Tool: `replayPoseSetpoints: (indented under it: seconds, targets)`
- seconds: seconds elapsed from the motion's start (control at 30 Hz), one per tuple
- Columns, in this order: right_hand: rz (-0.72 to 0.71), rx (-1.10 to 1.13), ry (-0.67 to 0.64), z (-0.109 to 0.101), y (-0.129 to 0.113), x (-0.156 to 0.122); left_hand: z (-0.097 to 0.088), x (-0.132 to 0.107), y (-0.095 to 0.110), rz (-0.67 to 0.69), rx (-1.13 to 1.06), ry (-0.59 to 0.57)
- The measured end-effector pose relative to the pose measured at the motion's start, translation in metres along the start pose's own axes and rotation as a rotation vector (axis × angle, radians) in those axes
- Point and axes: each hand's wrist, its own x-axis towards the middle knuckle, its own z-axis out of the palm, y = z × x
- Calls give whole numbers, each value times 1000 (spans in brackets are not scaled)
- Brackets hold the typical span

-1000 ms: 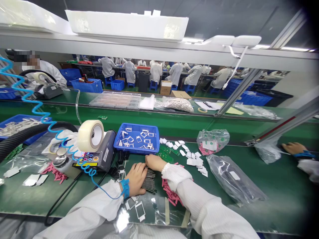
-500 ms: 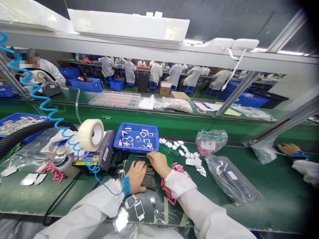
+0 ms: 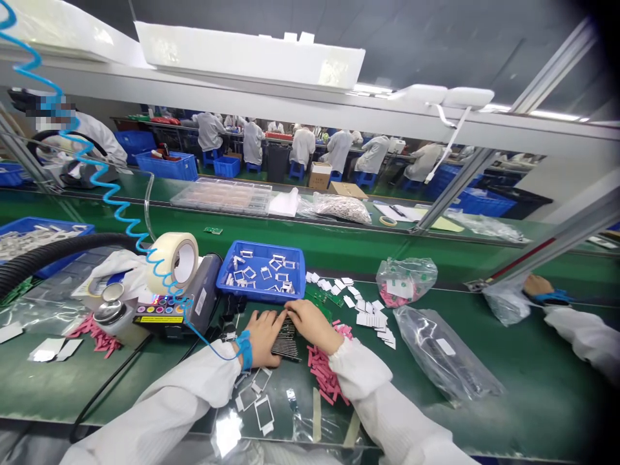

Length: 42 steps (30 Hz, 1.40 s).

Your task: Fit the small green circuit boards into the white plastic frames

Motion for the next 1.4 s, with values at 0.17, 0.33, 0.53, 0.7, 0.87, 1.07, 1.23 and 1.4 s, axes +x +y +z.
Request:
replayPoseSetpoints:
  seconds: [0.17,0.33,0.53,0.7,0.87,1.07,1.23,1.4]
  targets:
    - [23,-21,55,-7,-9,-29,-3,12,-7,-12,31,-15]
    - [20,-77,24,2,-13,-41,-4,19,-11,-3,68,-23]
    - [76,-154,41,21,-15,-37,-4,14,-9,29,126,7]
    - [99,-181,16,7,-2,-32,-1,12,-11,33,168,22]
    - [331,-245,41,-23,41,-21,9,12,-11,-2,201,22]
    - [454,-271,-78,-13,58,-11,13,13,-12,-3,216,12]
    - [365,-237,-192,-4,60,-18,10,11,-11,-50,205,21]
    - [246,-225,-221,2,63,-16,9,8,-8,-66,178,25]
